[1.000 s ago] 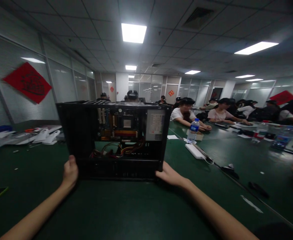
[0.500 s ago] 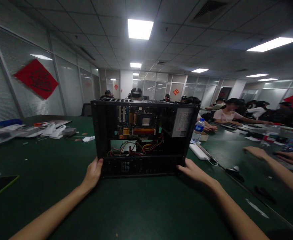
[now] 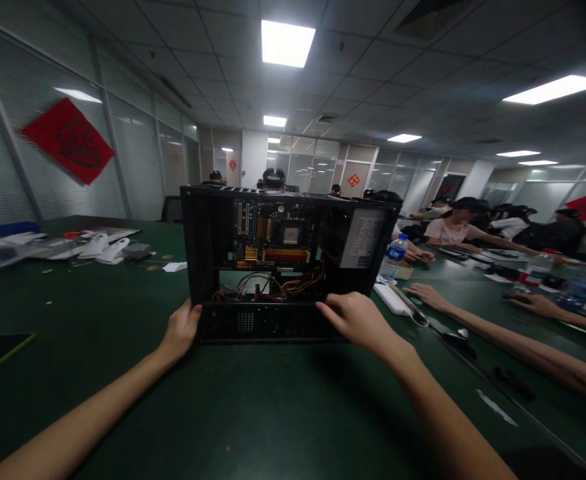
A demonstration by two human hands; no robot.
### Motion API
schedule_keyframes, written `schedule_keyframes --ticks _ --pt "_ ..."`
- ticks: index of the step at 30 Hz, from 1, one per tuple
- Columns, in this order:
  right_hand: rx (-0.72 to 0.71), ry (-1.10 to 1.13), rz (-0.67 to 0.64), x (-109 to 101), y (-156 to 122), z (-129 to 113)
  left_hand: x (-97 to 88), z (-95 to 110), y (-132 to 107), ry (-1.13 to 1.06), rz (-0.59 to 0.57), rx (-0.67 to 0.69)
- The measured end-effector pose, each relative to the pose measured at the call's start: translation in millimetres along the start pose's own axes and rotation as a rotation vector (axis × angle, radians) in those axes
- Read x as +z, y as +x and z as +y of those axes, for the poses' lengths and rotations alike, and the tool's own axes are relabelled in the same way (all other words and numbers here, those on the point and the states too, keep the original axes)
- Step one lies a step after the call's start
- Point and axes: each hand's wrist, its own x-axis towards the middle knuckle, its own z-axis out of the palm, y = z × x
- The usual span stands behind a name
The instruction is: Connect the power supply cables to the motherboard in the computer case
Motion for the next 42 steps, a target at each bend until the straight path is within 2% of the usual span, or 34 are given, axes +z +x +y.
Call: schedule_keyframes --ticks 4,7,9,11,13,15,17,20,22,25,27,29,31,35,38,42 --pt "-0.196 0.039 0.080 -21.4 49.1 -62.9 -7.9 4.1 8.0 -0.001 -0.057 -0.009" --pt "-0.217 0.109 0.027 -16.7 96.2 -94.8 -10.0 5.7 11.1 0.015 -0.043 0.012" --pt "-0.192 0.122 -0.075 -5.5 122.8 -107.4 -10.1 4.5 10.8 0.049 0.050 0.087" --pt "-0.196 0.106 -0.263 6.9 140.7 -114.7 -11.9 2.7 9.9 0.092 0.174 0.218" --pt "-0.200 0.103 -0.411 16.5 149.2 -117.3 -17.0 3.7 9.7 0.141 0.304 0.408" --pt "-0.204 0.135 -0.441 21.1 150.4 -114.8 -24.8 12.5 12.0 0.183 0.423 0.635" --pt "-0.232 0.196 -0.398 19.8 147.6 -108.1 -32.8 32.9 18.6 0.213 0.488 0.849" --pt "-0.268 0.323 -0.265 7.1 141.0 -95.5 -41.0 87.1 38.5 0.233 0.385 1.057" --pt "-0.275 0.465 -0.123 -7.7 135.2 -88.7 -43.4 133.5 56.0 0.214 0.235 1.079" --pt "-0.274 0.737 0.037 -36.8 120.2 -80.9 -44.0 199.5 77.8 0.293 -0.057 0.911" --pt "-0.222 0.892 0.118 -57.7 104.8 -75.0 -42.5 229.0 84.2 0.219 -0.176 0.795" --pt "-0.196 0.971 0.172 -76.4 87.1 -67.8 -38.9 242.6 84.5 0.111 -0.237 0.703" --pt "-0.192 1.000 0.170 -90.5 70.9 -59.7 -32.7 244.0 81.7 0.034 -0.321 0.664" --pt "-0.178 0.987 0.111 -103.2 52.1 -47.4 -17.4 240.3 73.5 -0.047 -0.470 0.703" --pt "-0.172 1.000 0.050 -104.5 47.6 -46.0 -12.0 245.7 65.4 -0.074 -0.451 0.755" --pt "-0.198 1.013 0.001 -106.3 44.1 -52.3 -15.0 251.0 58.7 -0.043 -0.413 0.789"
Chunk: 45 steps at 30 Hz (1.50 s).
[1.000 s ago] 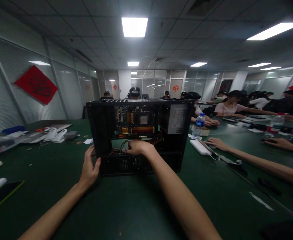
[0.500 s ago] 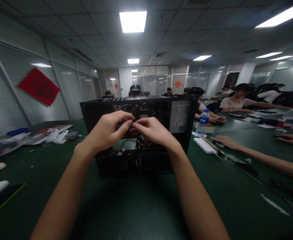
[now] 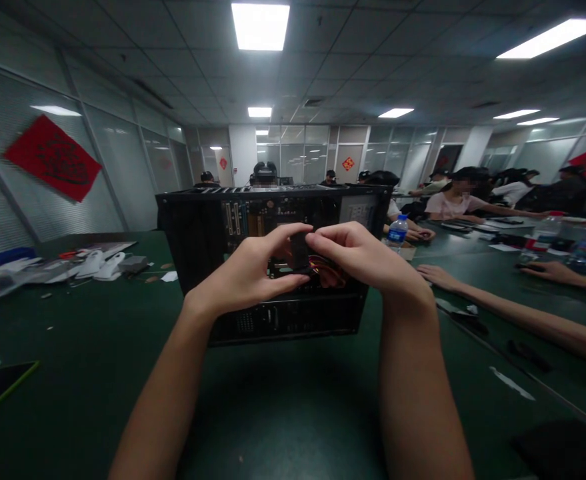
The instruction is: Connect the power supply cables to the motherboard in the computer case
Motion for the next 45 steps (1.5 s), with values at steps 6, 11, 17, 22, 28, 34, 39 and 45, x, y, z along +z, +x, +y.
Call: schedule_keyframes --ticks 6,11,17,22,28,34,39,45 --pt "0.015 0.002 -0.042 7.6 3.3 -3.8 -5.7 -10.4 -5.5 0.071 0.018 -0.018" --pt "0.027 0.007 -0.032 11.1 7.0 -2.0 -10.9 -9.4 -7.2 0.127 0.039 -0.058" --pt "0.005 0.017 -0.033 13.4 6.5 -3.3 -9.2 -10.1 -7.5 0.174 0.036 -0.016" --pt "0.001 -0.020 -0.032 17.8 7.1 -6.8 -9.6 -12.9 -8.9 0.187 0.005 0.014" --pt "-0.090 -0.131 -0.047 19.6 8.2 -4.7 -16.3 -15.1 -12.5 0.269 0.018 0.030" --pt "-0.151 -0.177 -0.096 22.5 13.2 -0.2 -16.8 -20.4 -13.9 0.366 0.021 0.041" --pt "-0.124 -0.201 -0.096 20.9 13.0 -4.3 -17.4 -17.8 -13.3 0.388 0.022 0.054" --pt "-0.127 -0.146 -0.128 18.3 10.0 -3.4 -17.7 -21.6 -13.8 0.388 0.018 0.065"
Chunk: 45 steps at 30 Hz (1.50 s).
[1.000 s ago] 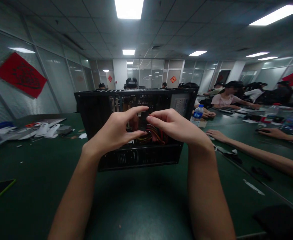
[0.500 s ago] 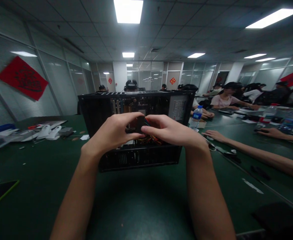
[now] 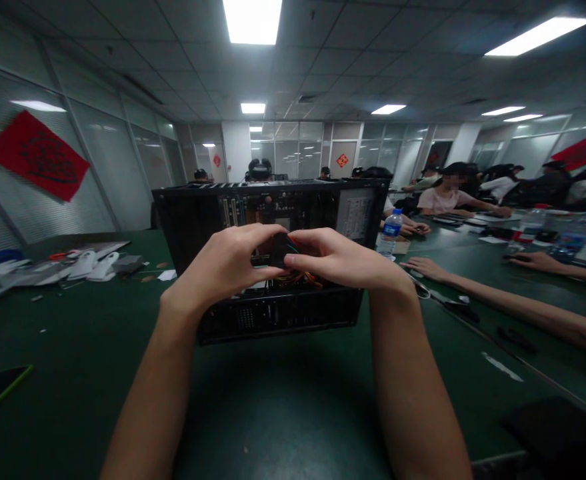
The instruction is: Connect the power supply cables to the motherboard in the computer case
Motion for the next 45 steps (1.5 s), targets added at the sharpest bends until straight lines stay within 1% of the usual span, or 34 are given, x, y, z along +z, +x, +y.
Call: schedule_keyframes --ticks 7,12,16,24,28,32,36,41,45 --pt "0.009 0.031 0.039 9.1 5.4 5.9 0.9 1.1 -0.7 0.043 0.013 -0.018" --pt "0.016 0.082 0.069 12.2 6.8 4.2 0.7 2.2 -1.6 0.062 0.031 -0.012" --pt "0.008 0.082 0.057 11.2 4.3 -1.3 1.5 1.7 -1.8 0.058 0.024 0.007" --pt "0.010 0.091 0.047 4.0 -1.6 -7.6 1.9 7.4 -1.0 -0.035 0.024 0.017" --pt "0.026 0.112 0.017 0.7 -3.8 -9.4 0.7 8.2 -1.7 -0.070 0.020 0.023" --pt "0.061 0.113 0.010 1.1 -4.6 -9.4 -0.1 8.5 -2.0 -0.054 0.004 0.028" --pt "0.078 0.082 0.014 3.4 -4.6 -9.8 -1.4 9.2 -2.4 -0.024 -0.024 0.023" --pt "0.074 -0.007 0.071 8.1 -3.8 -11.4 -2.4 9.4 -2.5 0.026 -0.057 -0.003" --pt "0.026 -0.059 0.061 13.0 -1.8 -9.8 -4.4 8.4 -2.9 0.078 -0.062 -0.026"
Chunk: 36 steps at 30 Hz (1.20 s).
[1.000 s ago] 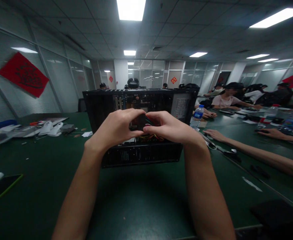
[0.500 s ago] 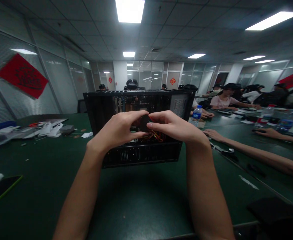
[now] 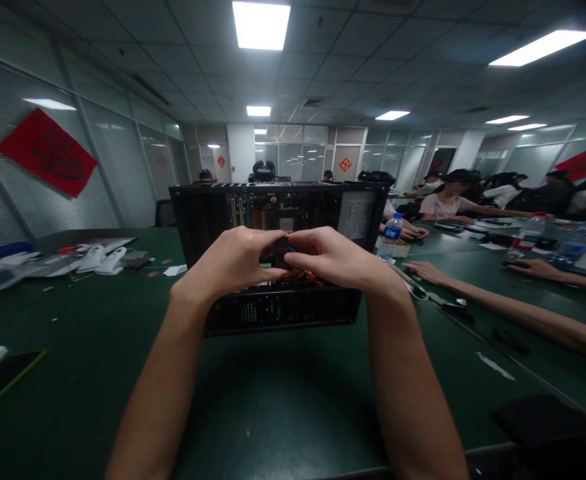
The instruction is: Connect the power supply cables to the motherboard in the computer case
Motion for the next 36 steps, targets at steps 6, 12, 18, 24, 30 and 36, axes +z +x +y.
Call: schedule_keyframes --ticks 6,12,18,24,30,36 --pt "-0.075 -0.067 0.010 5.7 5.1 4.9 -3.4 -2.3 -0.3 0.039 -0.011 0.007" --pt "-0.035 -0.084 0.020 4.6 5.3 3.2 1.4 -5.8 1.9 0.085 0.028 0.013" --pt "-0.035 -0.065 0.059 -1.6 2.9 4.9 5.4 -3.1 7.9 0.098 0.130 0.005" --pt "-0.066 -0.028 0.072 -10.4 -6.4 -0.1 9.4 2.5 13.2 0.079 0.216 0.041" --pt "-0.024 -0.015 0.051 -13.7 -12.6 -9.3 13.8 3.1 14.7 0.080 0.270 0.094" --pt "-0.072 -0.035 0.138 -9.5 -6.6 -4.6 14.7 4.7 15.8 0.053 0.275 0.079"
